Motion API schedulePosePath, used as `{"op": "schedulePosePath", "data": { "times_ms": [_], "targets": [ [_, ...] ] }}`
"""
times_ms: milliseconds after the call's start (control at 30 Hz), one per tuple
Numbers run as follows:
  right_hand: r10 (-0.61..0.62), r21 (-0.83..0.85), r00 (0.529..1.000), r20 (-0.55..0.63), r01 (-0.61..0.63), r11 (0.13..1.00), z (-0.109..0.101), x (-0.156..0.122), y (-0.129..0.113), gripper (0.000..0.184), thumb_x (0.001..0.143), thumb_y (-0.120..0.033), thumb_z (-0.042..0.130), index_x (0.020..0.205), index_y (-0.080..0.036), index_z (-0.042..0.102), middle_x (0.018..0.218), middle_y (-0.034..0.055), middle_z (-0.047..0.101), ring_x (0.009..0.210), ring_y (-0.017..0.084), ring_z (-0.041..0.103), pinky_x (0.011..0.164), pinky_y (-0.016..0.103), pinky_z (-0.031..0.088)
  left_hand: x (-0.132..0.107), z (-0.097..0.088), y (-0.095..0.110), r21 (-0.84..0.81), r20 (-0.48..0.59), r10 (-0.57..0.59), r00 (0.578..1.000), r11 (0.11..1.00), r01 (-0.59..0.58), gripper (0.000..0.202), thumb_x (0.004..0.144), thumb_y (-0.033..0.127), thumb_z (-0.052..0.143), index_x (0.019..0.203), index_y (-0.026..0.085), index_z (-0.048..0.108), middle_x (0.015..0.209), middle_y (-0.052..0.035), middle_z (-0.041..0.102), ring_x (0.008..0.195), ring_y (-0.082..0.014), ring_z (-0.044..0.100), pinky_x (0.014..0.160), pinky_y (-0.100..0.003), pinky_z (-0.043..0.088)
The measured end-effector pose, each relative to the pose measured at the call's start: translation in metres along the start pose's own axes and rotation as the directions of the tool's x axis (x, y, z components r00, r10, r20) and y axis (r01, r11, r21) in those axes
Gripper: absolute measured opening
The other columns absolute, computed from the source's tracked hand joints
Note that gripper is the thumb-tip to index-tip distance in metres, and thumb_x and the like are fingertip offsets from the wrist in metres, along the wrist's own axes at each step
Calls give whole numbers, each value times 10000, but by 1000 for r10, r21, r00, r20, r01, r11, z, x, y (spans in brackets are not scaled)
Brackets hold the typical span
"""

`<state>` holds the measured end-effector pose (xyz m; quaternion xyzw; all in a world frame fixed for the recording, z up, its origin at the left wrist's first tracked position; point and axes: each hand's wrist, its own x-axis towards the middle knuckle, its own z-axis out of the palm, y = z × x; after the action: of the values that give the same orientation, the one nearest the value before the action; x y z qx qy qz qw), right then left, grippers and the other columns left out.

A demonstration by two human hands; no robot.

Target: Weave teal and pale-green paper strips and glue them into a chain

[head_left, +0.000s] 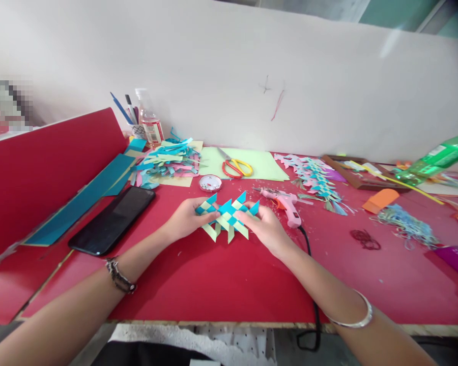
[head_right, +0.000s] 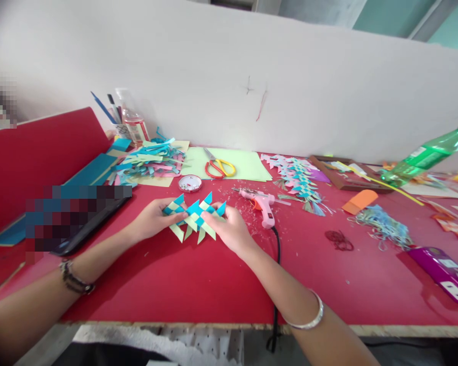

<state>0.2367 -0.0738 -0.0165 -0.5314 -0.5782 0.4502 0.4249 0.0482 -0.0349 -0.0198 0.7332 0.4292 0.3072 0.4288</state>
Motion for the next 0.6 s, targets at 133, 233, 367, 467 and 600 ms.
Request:
{"op": "schedulePosePath", "data": {
  "times_ms": [133, 233, 367, 467, 600],
  "targets": [
    [-3, 7, 1000, -17, 3, 1000, -1, 1, -1, 262, 675, -393, 561, 825, -179, 585, 748, 5, 635, 689, 139, 575, 637, 237, 427, 0, -1, 4, -75, -4, 22, 1000, 997, -23, 347, 664, 415, 578, 878, 147, 529, 715, 10, 579, 612, -110, 535, 567, -207, 429],
    [-4, 38, 1000, -15, 4, 999, -2, 2, 0, 271, 677, -389, 564, 838, -172, 594, 772, 11, 639, 688, 137, 569, 623, 232, 425, 0, -2, 6, -125, -67, 20, 998, 992, -29, 397, 646, 377, 604, 961, 163, 494, 789, 10, 568, 654, -106, 540, 582, -195, 441],
    [8, 47, 1000, 12, -8, 999, -3, 2, 0, 300, 675, -402, 569, 848, -159, 604, 763, 20, 635, 658, 136, 558, 589, 237, 421, 1, -3, 6, -304, -147, -10, 989, 952, -36, 429, 649, 329, 616, 1023, 192, 459, 848, 13, 558, 659, -97, 544, 570, -185, 447],
    [14, 40, 996, 92, -18, 999, -3, 2, 0, 300, 667, -395, 586, 858, -165, 613, 779, 27, 631, 687, 141, 561, 609, 241, 424, 3, -4, 3, -476, -159, -16, 987, 877, -62, 378, 675, 301, 605, 1011, 191, 471, 822, 11, 562, 694, -106, 548, 610, -203, 458],
    [13, 87, 996, 83, -20, 996, -5, 3, 1, 273, 686, -404, 565, 848, -188, 609, 805, 17, 626, 696, 123, 562, 624, 231, 428, 4, -5, -1, -553, -157, -16, 988, 830, -74, 309, 680, 268, 613, 957, 180, 508, 802, 12, 568, 703, -102, 544, 637, -210, 453]
  ]
}}
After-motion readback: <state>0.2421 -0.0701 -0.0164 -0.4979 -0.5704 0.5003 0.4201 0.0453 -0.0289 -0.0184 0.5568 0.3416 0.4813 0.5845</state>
